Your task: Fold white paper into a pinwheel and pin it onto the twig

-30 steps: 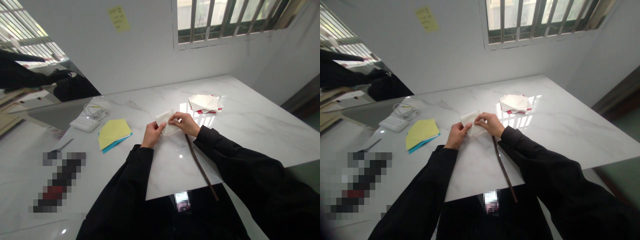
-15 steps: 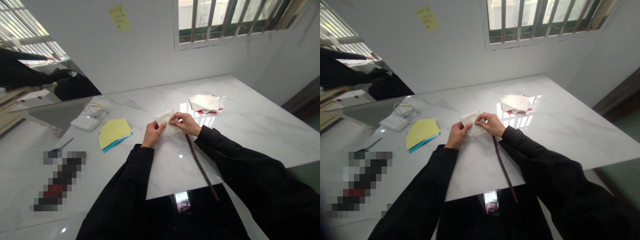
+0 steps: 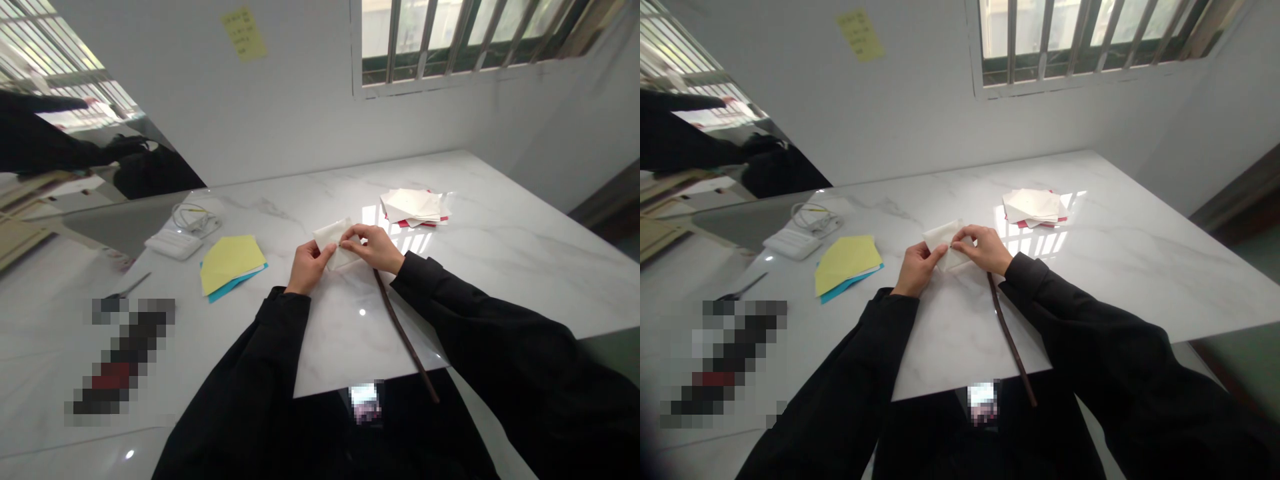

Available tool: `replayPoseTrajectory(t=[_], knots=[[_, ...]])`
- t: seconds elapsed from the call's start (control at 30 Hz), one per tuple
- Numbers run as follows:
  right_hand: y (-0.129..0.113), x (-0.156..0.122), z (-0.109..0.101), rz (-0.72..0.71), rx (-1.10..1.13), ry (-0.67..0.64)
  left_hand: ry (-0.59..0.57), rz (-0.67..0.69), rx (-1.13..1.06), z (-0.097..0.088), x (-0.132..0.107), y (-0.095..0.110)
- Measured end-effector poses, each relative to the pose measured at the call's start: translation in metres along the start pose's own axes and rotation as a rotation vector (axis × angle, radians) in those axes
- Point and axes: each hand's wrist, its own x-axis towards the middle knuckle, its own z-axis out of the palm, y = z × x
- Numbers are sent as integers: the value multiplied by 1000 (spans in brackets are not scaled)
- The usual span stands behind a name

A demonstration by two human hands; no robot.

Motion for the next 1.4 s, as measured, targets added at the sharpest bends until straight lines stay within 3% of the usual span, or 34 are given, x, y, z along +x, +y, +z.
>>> replayPoseTrajectory(t=[0.4,0.63,0.9,1.4], knots=[[-1,0,3,49,-2,49,-36,23,-54,3,-3,9],[-5,-4,10,89,260,53,13,11,-80,5,-3,9],[-3,-2,12,124,368,63,30,3,-83,4,-2,4],[-2,-1,12,113,262,73,70,12,-97,8,-1,4]])
